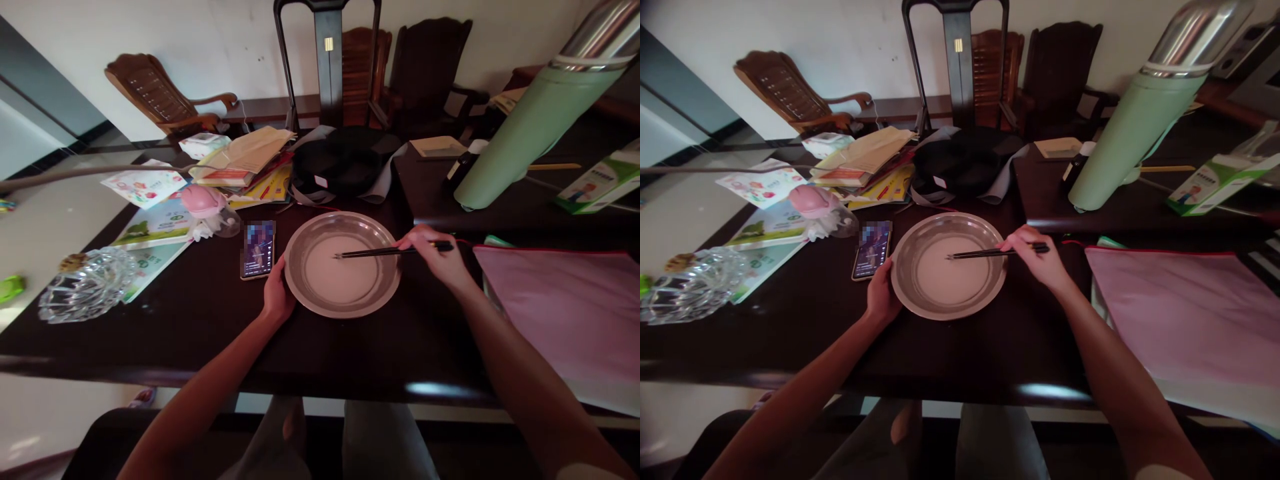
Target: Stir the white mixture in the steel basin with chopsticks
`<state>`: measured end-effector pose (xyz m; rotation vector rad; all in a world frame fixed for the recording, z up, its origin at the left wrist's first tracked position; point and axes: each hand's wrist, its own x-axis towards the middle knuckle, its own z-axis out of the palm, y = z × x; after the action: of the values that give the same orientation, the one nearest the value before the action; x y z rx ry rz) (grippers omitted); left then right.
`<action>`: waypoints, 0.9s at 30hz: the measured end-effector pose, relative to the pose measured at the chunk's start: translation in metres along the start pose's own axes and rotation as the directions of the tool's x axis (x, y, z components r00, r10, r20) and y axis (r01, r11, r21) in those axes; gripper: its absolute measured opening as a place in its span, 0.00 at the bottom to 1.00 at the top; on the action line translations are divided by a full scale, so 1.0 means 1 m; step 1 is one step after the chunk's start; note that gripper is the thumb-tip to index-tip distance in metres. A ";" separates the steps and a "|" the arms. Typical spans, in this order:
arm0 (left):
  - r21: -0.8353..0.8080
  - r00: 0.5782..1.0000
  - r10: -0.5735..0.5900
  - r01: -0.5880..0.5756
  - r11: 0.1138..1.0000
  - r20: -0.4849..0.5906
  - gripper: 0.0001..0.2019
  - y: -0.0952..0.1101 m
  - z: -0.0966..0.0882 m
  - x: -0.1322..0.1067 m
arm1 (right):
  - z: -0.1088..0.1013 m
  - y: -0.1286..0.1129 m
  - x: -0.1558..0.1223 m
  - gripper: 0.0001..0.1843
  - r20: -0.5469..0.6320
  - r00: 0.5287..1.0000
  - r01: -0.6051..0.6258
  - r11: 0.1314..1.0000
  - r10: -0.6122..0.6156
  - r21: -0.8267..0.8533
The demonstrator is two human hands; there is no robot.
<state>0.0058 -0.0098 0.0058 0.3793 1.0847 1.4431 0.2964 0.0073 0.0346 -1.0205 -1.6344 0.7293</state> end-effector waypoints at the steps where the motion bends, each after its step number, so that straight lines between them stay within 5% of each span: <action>1: 0.001 1.000 0.002 -0.002 1.000 0.004 0.08 0.000 0.000 0.000 | -0.003 0.001 0.000 0.18 -0.051 0.999 -0.008 1.000 0.010 0.029; 4: 0.017 1.000 0.005 -0.005 1.000 0.011 0.08 -0.001 -0.001 0.002 | -0.005 0.002 -0.001 0.22 -0.076 0.997 -0.007 0.992 0.017 0.129; 9: 0.017 1.000 0.013 -0.013 1.000 -0.008 0.08 -0.001 -0.002 0.002 | 0.008 -0.001 -0.001 0.16 0.152 0.986 0.071 0.997 -0.068 -0.014; 15: -0.001 1.000 -0.001 0.001 1.000 -0.023 0.07 -0.001 -0.001 0.002 | -0.005 -0.001 0.000 0.20 -0.088 0.996 -0.023 0.999 0.027 0.047; 22: 0.056 0.999 0.044 -0.045 0.997 0.004 0.08 -0.003 -0.004 0.004 | 0.007 -0.007 0.000 0.19 0.143 0.989 0.032 0.998 -0.025 -0.047; 27: 0.049 1.000 0.028 -0.027 0.998 -0.011 0.08 -0.002 -0.002 0.002 | -0.004 -0.003 0.000 0.19 -0.074 0.996 -0.046 0.998 0.048 0.030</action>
<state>0.0052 -0.0088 0.0029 0.4226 1.1298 1.4467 0.2996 0.0055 0.0383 -1.0569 -1.5361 0.7356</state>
